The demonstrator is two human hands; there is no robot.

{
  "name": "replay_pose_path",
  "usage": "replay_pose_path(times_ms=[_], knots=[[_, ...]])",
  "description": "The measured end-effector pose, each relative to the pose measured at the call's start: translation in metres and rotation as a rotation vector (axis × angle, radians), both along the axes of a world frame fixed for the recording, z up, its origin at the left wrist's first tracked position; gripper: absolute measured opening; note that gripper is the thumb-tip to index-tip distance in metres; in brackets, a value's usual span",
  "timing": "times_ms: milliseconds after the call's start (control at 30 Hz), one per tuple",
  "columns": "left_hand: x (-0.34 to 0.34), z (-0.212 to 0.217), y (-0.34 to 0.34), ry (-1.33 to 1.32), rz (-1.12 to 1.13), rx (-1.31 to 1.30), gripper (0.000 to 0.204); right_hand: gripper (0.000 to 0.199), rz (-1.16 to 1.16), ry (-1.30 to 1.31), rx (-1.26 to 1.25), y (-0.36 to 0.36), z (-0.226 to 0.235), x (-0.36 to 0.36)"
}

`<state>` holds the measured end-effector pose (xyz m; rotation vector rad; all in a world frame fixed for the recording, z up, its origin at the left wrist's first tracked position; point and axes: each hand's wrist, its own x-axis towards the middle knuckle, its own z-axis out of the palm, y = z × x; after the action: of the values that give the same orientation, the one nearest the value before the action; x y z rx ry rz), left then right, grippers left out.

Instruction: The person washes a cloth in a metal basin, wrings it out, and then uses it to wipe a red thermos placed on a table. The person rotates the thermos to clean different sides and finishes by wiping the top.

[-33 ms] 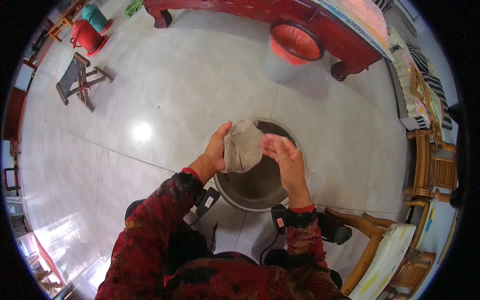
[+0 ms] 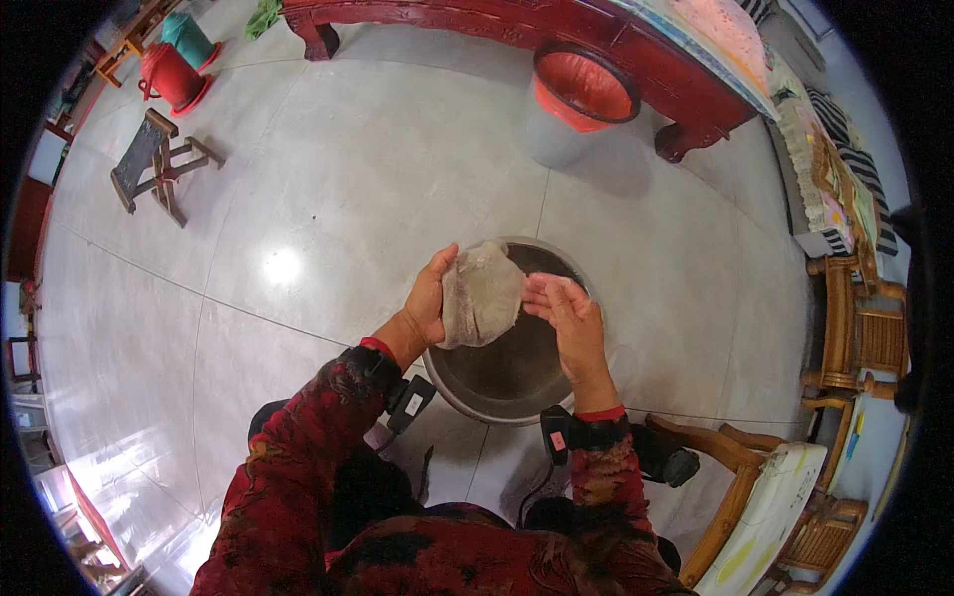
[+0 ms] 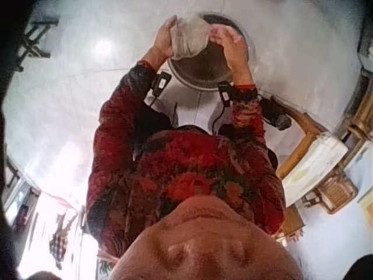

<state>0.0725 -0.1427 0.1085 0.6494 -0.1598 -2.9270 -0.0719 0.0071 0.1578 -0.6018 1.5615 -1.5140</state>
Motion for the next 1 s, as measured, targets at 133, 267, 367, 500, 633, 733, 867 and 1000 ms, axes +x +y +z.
replay_pose_path(times_ms=[133, 267, 367, 500, 633, 733, 867, 1000], knots=[[-0.001, 0.011, 0.005, 0.079, -0.008, 0.011, 0.063, 0.042, 0.056, -0.486, 0.275, 0.009, -0.021, -0.013], [-0.003, 0.020, 0.017, 0.084, -0.031, -0.006, 0.062, 0.043, 0.018, -1.037, -0.050, 0.000, -0.037, 0.007], [-0.003, 0.021, 0.023, 0.013, -0.106, -0.009, 0.058, 0.041, 0.055, -0.859, -0.077, -0.009, -0.040, 0.003], [0.000, 0.015, 0.024, 0.047, -0.165, -0.070, 0.053, 0.037, -0.055, -0.704, 0.011, -0.008, -0.037, -0.021], [0.005, 0.006, 0.022, 0.056, -0.361, -0.044, 0.045, 0.035, -0.112, -0.756, -0.068, 0.000, -0.032, -0.037], [0.010, -0.001, 0.022, -0.031, -0.526, -0.181, 0.040, 0.035, -0.107, -0.800, -0.155, 0.001, -0.029, -0.038], [0.017, -0.009, 0.020, -0.229, -0.811, -0.535, 0.037, 0.037, -0.127, -0.812, -0.224, 0.008, -0.026, -0.039], [0.014, -0.004, 0.013, -0.275, -0.502, -0.507, 0.043, 0.039, -0.087, -0.618, -0.324, 0.020, -0.036, -0.035]])
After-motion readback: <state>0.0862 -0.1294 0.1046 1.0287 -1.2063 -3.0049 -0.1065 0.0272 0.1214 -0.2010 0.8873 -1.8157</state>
